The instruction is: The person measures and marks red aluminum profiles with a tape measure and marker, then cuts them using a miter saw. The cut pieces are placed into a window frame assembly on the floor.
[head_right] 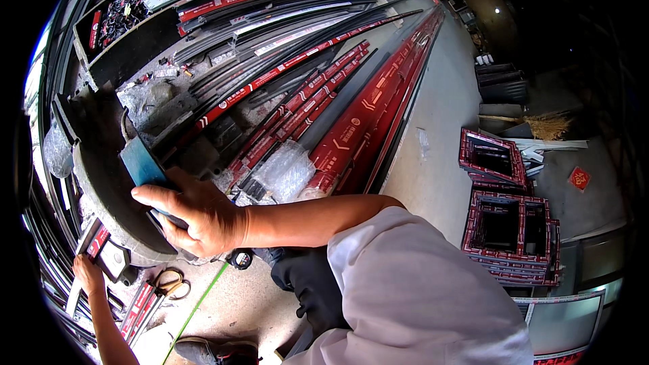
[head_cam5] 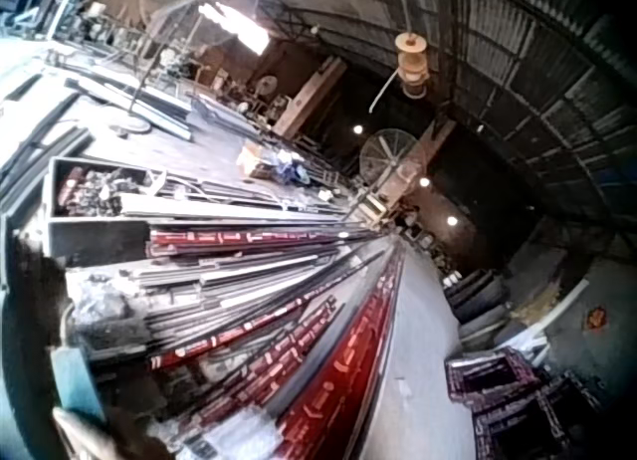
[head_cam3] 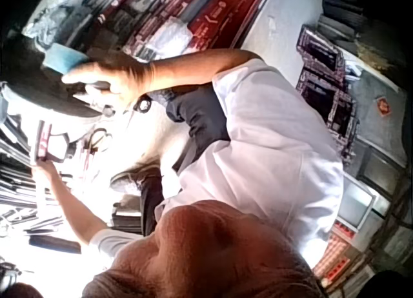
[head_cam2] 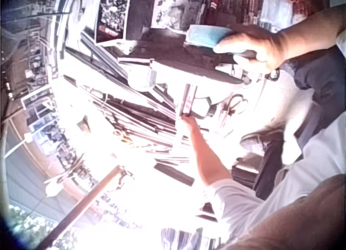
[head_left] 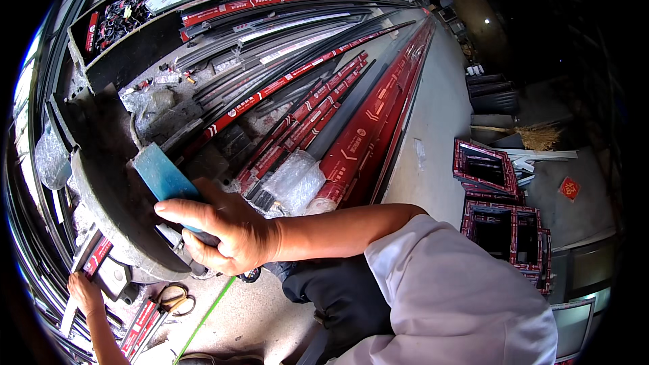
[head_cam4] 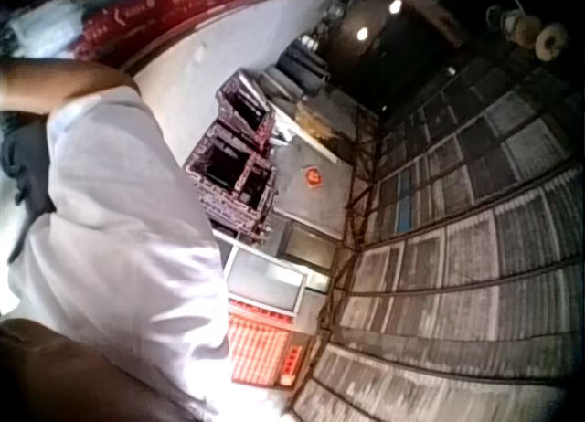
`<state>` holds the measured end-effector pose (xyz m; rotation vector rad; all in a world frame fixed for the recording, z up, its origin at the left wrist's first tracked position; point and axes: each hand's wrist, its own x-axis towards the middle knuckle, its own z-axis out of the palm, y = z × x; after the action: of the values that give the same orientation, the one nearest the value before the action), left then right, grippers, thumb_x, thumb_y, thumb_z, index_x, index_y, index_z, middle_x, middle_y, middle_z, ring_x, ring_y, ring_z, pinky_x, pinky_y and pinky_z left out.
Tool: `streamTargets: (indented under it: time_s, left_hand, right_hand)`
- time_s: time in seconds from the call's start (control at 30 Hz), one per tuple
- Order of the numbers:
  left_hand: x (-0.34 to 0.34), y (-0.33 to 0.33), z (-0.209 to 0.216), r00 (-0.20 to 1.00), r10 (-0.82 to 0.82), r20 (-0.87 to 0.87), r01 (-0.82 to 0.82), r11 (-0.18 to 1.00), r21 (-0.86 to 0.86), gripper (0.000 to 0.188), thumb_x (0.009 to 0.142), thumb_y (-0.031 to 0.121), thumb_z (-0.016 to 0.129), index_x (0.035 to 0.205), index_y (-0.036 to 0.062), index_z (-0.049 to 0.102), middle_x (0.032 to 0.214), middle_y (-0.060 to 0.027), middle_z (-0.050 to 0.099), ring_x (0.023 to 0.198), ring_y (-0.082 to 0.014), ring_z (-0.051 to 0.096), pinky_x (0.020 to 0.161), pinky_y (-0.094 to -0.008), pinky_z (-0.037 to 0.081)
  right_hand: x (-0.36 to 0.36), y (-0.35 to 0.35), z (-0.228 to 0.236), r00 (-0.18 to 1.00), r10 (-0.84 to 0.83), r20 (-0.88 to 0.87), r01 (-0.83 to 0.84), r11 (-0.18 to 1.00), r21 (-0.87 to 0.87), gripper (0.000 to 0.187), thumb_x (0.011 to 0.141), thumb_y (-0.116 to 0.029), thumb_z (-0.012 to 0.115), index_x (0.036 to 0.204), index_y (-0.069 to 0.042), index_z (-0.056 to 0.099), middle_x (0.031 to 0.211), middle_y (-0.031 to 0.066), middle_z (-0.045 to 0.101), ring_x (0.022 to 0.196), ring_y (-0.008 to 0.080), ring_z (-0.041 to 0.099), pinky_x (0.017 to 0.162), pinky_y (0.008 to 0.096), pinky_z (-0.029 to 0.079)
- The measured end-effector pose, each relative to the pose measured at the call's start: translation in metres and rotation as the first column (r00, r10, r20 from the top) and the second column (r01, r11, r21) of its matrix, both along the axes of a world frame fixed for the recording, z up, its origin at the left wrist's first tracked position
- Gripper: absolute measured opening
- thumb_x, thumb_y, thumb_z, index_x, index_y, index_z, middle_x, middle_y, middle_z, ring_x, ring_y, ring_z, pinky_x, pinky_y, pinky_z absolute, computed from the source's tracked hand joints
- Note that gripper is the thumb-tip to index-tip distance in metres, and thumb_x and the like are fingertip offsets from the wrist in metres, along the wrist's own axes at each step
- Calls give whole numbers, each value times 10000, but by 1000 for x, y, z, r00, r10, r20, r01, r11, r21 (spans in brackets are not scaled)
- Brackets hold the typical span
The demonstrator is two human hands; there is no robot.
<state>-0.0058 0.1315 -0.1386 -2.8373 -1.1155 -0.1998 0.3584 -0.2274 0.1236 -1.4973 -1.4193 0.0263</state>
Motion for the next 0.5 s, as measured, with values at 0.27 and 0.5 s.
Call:
streamTargets:
  time_s: [0.27,0.5]
  left_hand:
    - [-6,7,-5,999,32,3,-31,999,-44,94,864,-20,604,954,-7,582,968,-205,629,1036,-415,623,948,-514,472]
    - [-1,3,-5,1000,-26,9,26,1000,-9,62,877,-23,594,925,-2,561,941,-206,624,981,-427,622,897,-515,475]
  right_hand:
    - [-3,0,-14,1000,6,10,-6,1000,24,766,853,3,728,1554,-126,448,1160,231,595,887,422,667,738,473,581]
    - [-4,-14,-30,1000,-3,29,3,1000,0,746,868,-22,739,1546,-133,446,1157,240,592,898,418,670,735,466,579]
